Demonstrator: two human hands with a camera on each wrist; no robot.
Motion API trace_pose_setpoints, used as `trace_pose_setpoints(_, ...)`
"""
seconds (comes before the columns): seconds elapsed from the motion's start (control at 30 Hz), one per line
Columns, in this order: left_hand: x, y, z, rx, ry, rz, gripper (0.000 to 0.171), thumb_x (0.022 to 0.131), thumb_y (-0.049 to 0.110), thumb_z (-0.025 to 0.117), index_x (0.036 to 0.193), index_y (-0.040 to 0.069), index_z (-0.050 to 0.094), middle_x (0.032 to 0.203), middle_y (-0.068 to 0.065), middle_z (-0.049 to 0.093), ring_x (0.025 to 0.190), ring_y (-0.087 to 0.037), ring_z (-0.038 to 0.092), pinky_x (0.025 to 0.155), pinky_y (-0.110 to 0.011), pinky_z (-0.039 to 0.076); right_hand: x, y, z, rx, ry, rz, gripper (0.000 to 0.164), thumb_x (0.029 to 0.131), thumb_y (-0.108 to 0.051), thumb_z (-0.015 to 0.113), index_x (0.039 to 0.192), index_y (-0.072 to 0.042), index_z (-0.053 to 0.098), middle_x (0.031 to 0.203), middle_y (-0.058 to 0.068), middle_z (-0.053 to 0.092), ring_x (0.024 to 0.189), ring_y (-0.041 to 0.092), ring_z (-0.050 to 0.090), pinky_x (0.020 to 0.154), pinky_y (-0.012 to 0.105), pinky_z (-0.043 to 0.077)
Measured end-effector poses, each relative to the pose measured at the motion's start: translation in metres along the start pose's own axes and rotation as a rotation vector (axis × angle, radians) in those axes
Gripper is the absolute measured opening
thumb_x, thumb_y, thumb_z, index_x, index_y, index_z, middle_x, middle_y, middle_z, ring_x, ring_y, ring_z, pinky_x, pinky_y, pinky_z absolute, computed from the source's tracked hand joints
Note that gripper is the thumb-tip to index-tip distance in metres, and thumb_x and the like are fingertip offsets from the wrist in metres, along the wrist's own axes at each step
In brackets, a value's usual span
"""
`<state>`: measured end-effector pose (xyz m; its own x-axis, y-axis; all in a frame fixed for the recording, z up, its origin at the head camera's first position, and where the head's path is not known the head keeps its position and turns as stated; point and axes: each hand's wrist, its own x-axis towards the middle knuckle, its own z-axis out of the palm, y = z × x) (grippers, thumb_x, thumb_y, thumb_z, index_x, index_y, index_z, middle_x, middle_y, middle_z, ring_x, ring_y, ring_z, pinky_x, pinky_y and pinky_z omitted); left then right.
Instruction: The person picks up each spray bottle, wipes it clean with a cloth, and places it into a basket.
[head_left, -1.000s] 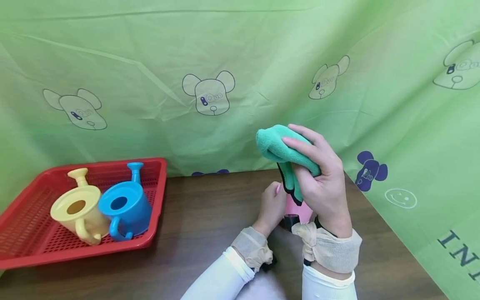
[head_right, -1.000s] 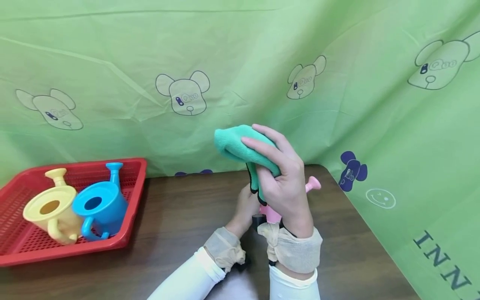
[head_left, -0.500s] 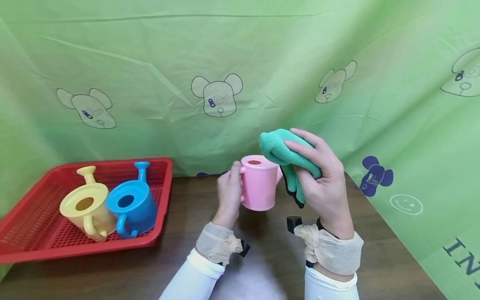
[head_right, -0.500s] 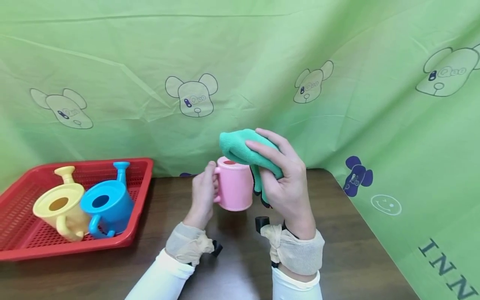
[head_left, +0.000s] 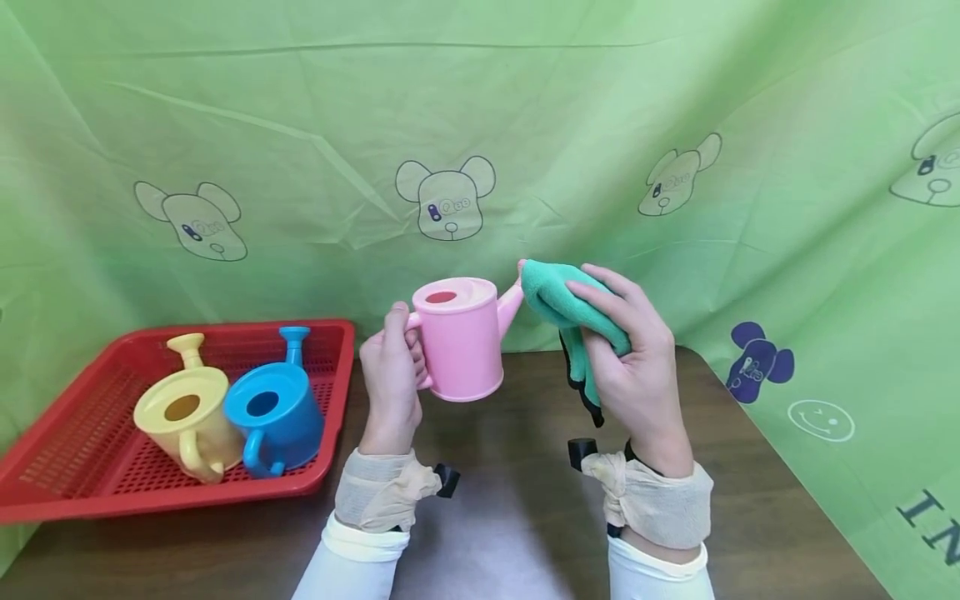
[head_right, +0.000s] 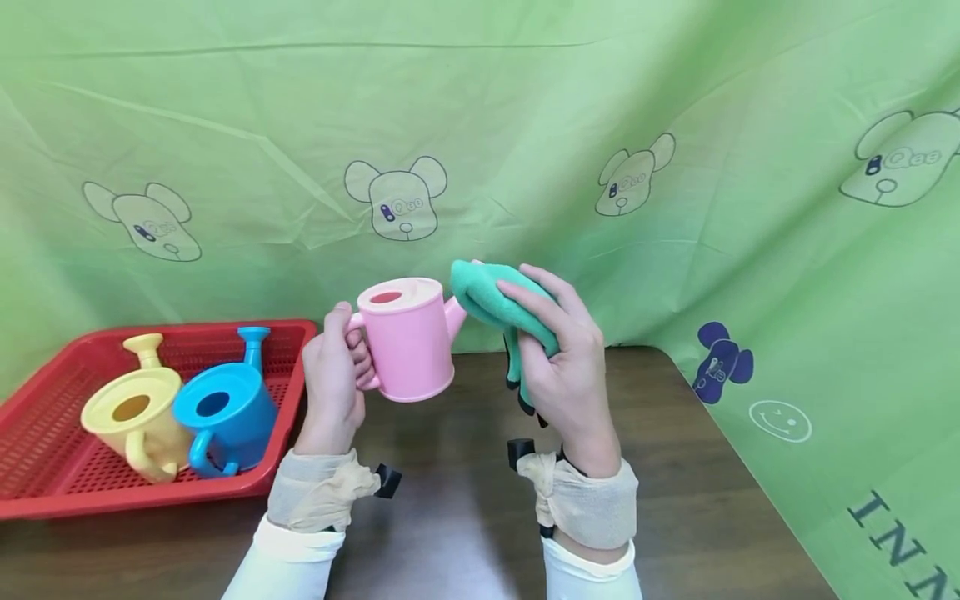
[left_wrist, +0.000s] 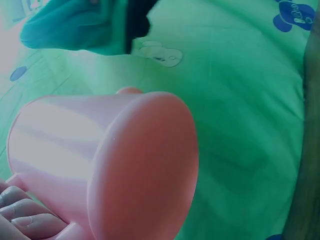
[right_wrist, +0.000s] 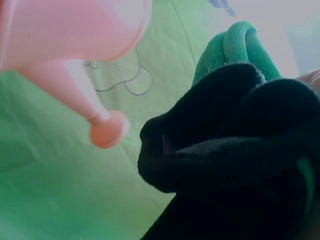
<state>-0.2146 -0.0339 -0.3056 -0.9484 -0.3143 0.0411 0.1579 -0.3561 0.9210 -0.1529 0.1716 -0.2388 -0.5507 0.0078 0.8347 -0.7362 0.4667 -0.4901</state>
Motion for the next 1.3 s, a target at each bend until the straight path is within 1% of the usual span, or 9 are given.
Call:
trace_pose_setpoints(0.23,-0.002,0.01,-0.003,-0.004,-0.015,0.022,0.053,0.092,0.048,0.052,0.058,0.01,0.035,0.048,-0.002,0.031,0.038,-0.013,0.023,0.037,-0.023,0.02,-0.002,0.015,0.013,-0.091,-0.032,0.058,0.04,0.084,0.01,0.051,0.114,-0.009,0.07,0.128,0.005,0.06,0.117,0.023,0.055,0.088,0.031,0.043)
trace_pose_setpoints(0.33,-0.002,0.011,-0.004,-0.003,-0.012,0.031,0.054,0.092,0.048,0.052,0.058,0.01,0.035,0.048,-0.002,0.031,0.038,-0.013,0.024,0.037,-0.023,0.021,-0.004,0.028,0.016,-0.105,-0.051,0.069,0.043,0.085,0.006,0.052,0.116,-0.017,0.07,0.13,-0.002,0.058,0.119,0.018,0.054,0.089,0.034,0.043)
trace_pose_setpoints(0.5,0.0,0.01,-0.007,0.012,-0.003,0.04,0.054,0.091,0.048,0.053,0.06,0.008,0.035,0.05,-0.004,0.032,0.04,-0.013,0.025,0.038,-0.023,0.021,-0.006,0.042,0.015,-0.121,-0.049,0.086,0.048,0.085,0.003,0.054,0.117,-0.028,0.07,0.13,-0.01,0.057,0.119,0.012,0.053,0.088,0.033,0.043)
trace_pose_setpoints(0.67,-0.001,0.008,-0.009,0.029,-0.004,0.029,0.053,0.091,0.048,0.053,0.061,0.008,0.036,0.05,-0.004,0.033,0.04,-0.013,0.027,0.039,-0.022,0.023,-0.005,0.035,0.014,-0.118,-0.066,0.109,0.047,0.084,0.006,0.053,0.118,-0.022,0.069,0.13,-0.005,0.058,0.119,0.014,0.054,0.09,0.032,0.043)
trace_pose_setpoints(0.8,-0.002,0.007,-0.009,0.017,-0.016,0.022,0.053,0.092,0.047,0.052,0.059,0.009,0.035,0.049,-0.003,0.032,0.04,-0.013,0.026,0.039,-0.022,0.022,-0.005,0.023,0.02,-0.095,-0.137,0.09,0.045,0.085,0.009,0.051,0.123,-0.011,0.066,0.132,0.007,0.056,0.12,0.022,0.053,0.091,0.038,0.043)
trace_pose_setpoints(0.87,-0.003,0.007,-0.009,0.008,-0.021,0.024,0.053,0.092,0.047,0.051,0.059,0.009,0.034,0.049,-0.003,0.031,0.04,-0.013,0.025,0.039,-0.022,0.021,-0.006,0.025,0.026,-0.086,-0.171,0.056,0.047,0.085,0.011,0.048,0.126,-0.008,0.063,0.133,0.013,0.054,0.121,0.027,0.052,0.092,0.041,0.043)
trace_pose_setpoints(1.03,-0.005,0.007,-0.012,0.023,-0.019,0.032,0.054,0.093,0.048,0.05,0.061,0.008,0.034,0.05,-0.005,0.032,0.041,-0.014,0.027,0.04,-0.022,0.024,-0.014,0.042,0.043,-0.107,-0.207,-0.021,0.054,0.086,0.01,0.047,0.134,-0.013,0.057,0.135,0.012,0.052,0.125,0.026,0.049,0.099,0.041,0.041)
trace_pose_setpoints(1.17,-0.006,0.008,-0.013,0.022,-0.017,0.033,0.052,0.094,0.045,0.049,0.062,0.007,0.034,0.051,-0.006,0.033,0.041,-0.014,0.027,0.04,-0.023,0.024,-0.019,0.049,0.048,-0.143,-0.23,-0.029,0.057,0.087,0.006,0.048,0.138,-0.019,0.054,0.138,0.004,0.051,0.126,0.02,0.048,0.102,0.038,0.039)
trace_pose_setpoints(1.3,-0.007,0.008,-0.013,0.009,-0.007,0.02,0.053,0.093,0.046,0.049,0.061,0.007,0.033,0.051,-0.005,0.032,0.04,-0.014,0.026,0.039,-0.023,0.023,-0.022,0.051,0.049,-0.17,-0.25,-0.012,0.056,0.088,0.002,0.049,0.139,-0.021,0.053,0.138,0.001,0.051,0.125,0.018,0.049,0.102,0.038,0.04)
